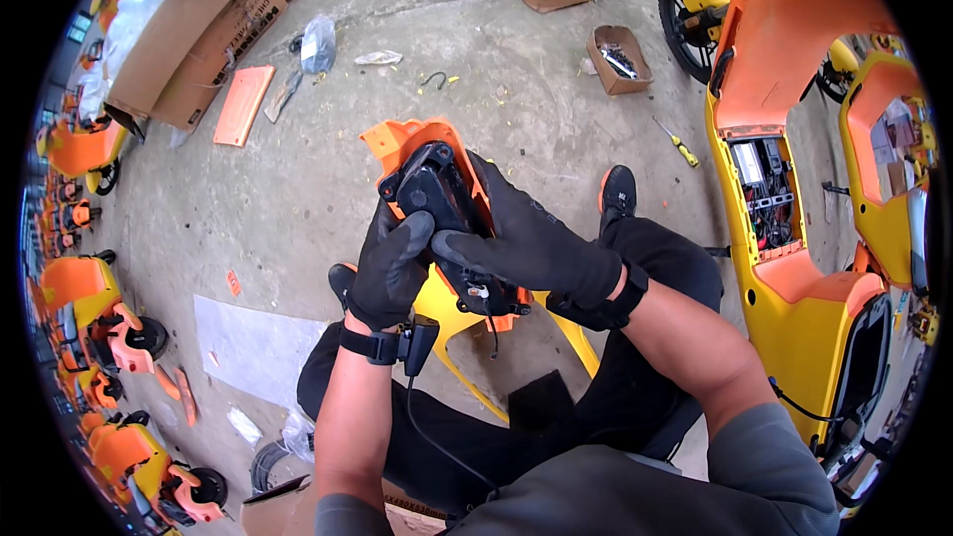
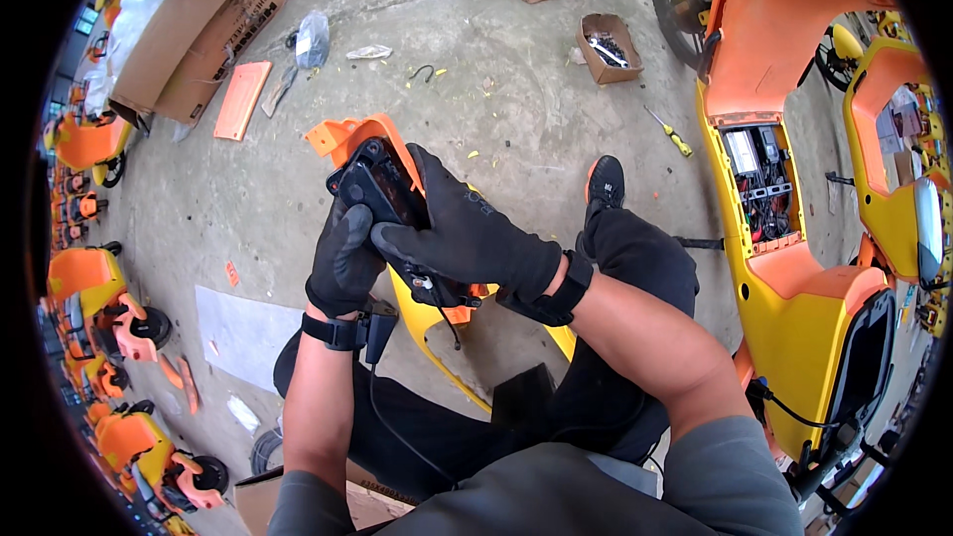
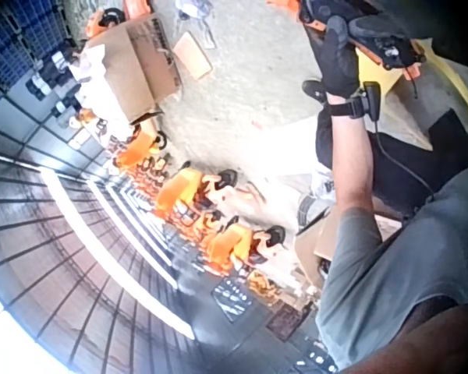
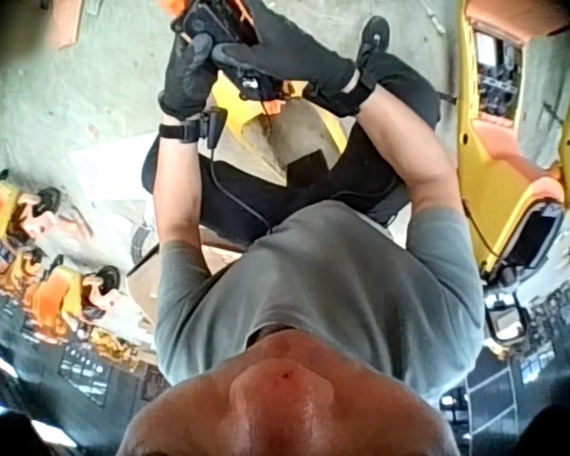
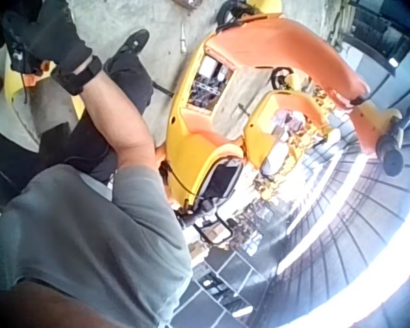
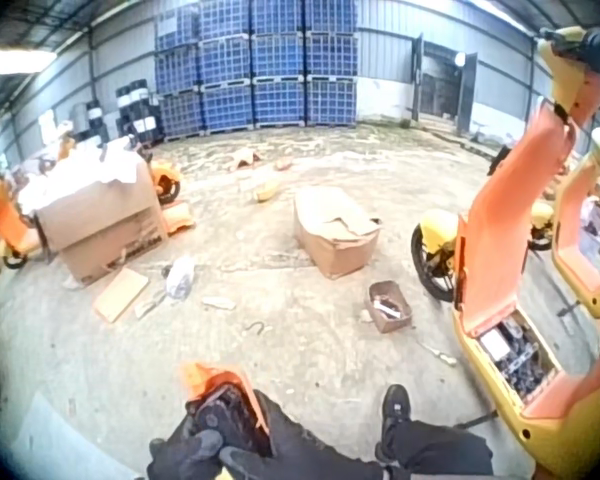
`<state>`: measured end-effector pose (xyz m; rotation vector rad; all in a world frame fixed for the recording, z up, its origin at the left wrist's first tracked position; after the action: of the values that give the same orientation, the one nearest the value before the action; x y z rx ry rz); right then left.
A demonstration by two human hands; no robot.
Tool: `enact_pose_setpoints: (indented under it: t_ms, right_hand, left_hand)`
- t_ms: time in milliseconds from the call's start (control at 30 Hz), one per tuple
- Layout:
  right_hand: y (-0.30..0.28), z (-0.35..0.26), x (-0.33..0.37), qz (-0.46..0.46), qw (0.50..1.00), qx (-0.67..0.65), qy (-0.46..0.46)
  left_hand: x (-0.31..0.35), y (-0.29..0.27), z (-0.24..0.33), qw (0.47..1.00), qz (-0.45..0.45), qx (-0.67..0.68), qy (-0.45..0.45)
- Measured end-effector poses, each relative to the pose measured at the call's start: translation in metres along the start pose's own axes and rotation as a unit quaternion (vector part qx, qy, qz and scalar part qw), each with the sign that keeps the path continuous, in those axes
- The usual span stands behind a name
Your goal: The person picks up two power tools from a basket, then selects a black electronic component and an orange plastic frame from various piles of parts before fitting the component into the frame while sitting down.
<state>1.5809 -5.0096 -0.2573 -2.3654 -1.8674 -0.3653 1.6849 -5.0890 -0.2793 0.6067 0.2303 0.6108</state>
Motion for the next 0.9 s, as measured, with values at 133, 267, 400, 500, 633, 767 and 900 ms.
enact_pose_setpoints:
  t_ms: [133, 267, 400, 500, 633, 767, 900]
  right_hand:
    - [-0.001, -0.004, -0.001, -0.032, 0.999, -0.041, 0.001]
    - [-0.009, -0.016, -0.006, -0.009, 0.998, -0.006, -0.067]
    - [-0.020, -0.012, -0.011, 0.070, 0.984, 0.157, -0.042]
    - [-0.018, -0.008, -0.011, 0.051, 0.993, 0.103, -0.031]
    - [-0.015, 0.010, -0.011, 0.003, 0.996, 0.032, 0.088]
    - [-0.013, 0.018, -0.011, -0.040, 0.987, 0.045, 0.148]
    - [-0.003, 0.019, -0.009, -0.102, 0.983, 0.004, 0.152]
  left_hand:
    - [-0.001, -0.001, 0.002, 1.000, 0.003, -0.007, 0.005]
    - [-0.003, 0.000, 0.006, 1.000, 0.005, 0.018, 0.022]
    - [0.000, -0.002, 0.005, 0.999, 0.024, 0.031, 0.000]
    - [0.001, -0.004, 0.005, 1.000, 0.023, -0.009, -0.006]
    - [-0.001, -0.005, 0.008, 1.000, 0.012, -0.023, 0.010]
    - [-0.004, -0.008, 0.012, 0.999, 0.018, -0.024, 0.015]
    - [-0.005, -0.014, 0.016, 0.999, 0.036, -0.013, 0.020]
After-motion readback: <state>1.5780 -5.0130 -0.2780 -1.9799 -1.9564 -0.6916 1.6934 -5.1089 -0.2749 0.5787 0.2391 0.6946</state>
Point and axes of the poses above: each hand's wrist, its own x-axis away from the middle knuckle, its own y-axis out of the palm, z = x × y, the point moved 7 cm from there along -x, towards the middle knuckle, and after that the axes turned 14 degrees about y, right-handed, at the moved point
